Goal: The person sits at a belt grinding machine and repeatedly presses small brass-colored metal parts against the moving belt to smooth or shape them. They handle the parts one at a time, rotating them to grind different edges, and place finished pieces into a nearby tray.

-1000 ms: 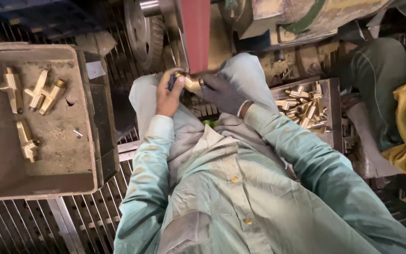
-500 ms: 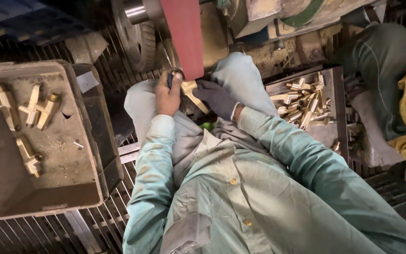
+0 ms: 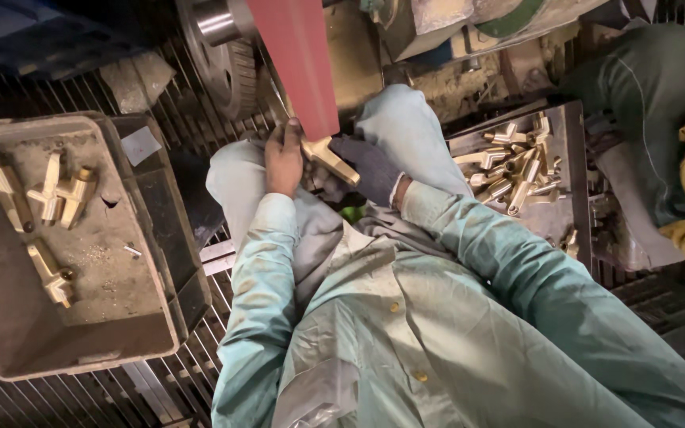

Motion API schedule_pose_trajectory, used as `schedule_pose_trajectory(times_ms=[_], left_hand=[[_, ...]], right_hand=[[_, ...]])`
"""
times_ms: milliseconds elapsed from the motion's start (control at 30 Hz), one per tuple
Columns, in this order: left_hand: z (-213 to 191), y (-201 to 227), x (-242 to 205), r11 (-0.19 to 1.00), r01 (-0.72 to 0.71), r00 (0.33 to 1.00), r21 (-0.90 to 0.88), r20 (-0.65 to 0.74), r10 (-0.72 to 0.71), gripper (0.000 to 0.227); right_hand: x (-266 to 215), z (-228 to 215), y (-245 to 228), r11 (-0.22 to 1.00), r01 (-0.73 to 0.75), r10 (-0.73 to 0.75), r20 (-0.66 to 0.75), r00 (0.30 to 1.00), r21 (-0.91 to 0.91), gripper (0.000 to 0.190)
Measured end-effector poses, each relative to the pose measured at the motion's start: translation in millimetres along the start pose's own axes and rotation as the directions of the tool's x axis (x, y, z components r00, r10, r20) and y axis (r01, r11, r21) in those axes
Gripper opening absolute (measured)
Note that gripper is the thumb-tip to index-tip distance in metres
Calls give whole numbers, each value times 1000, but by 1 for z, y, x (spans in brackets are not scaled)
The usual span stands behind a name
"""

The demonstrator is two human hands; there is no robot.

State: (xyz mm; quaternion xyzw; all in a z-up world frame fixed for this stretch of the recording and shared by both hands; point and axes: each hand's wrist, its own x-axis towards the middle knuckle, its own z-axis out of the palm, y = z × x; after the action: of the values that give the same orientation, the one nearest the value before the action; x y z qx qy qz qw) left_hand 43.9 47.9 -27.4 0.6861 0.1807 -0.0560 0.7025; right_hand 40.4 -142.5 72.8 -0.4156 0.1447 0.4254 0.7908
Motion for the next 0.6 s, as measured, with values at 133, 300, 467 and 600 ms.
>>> schedule_pose_trajectory(times_ms=[133, 300, 467, 600], left_hand=[[8, 7, 0, 944, 319, 947, -84, -13, -321, 46], [11, 8, 1, 875, 439, 897, -205, 52, -438, 40], [13, 1, 6, 786, 552, 829, -278, 77, -554, 36], [15, -11, 13, 745, 615, 782, -258, 73, -620, 41]], right_hand=[[2, -14, 7, 231, 365, -497, 213, 841, -902, 47], [3, -17, 9, 284, 204, -433, 64, 899, -937, 56], [4, -7, -1, 273, 203, -393, 84, 916, -940, 43], [5, 7, -10, 620, 10, -143, -100, 985, -785, 32]])
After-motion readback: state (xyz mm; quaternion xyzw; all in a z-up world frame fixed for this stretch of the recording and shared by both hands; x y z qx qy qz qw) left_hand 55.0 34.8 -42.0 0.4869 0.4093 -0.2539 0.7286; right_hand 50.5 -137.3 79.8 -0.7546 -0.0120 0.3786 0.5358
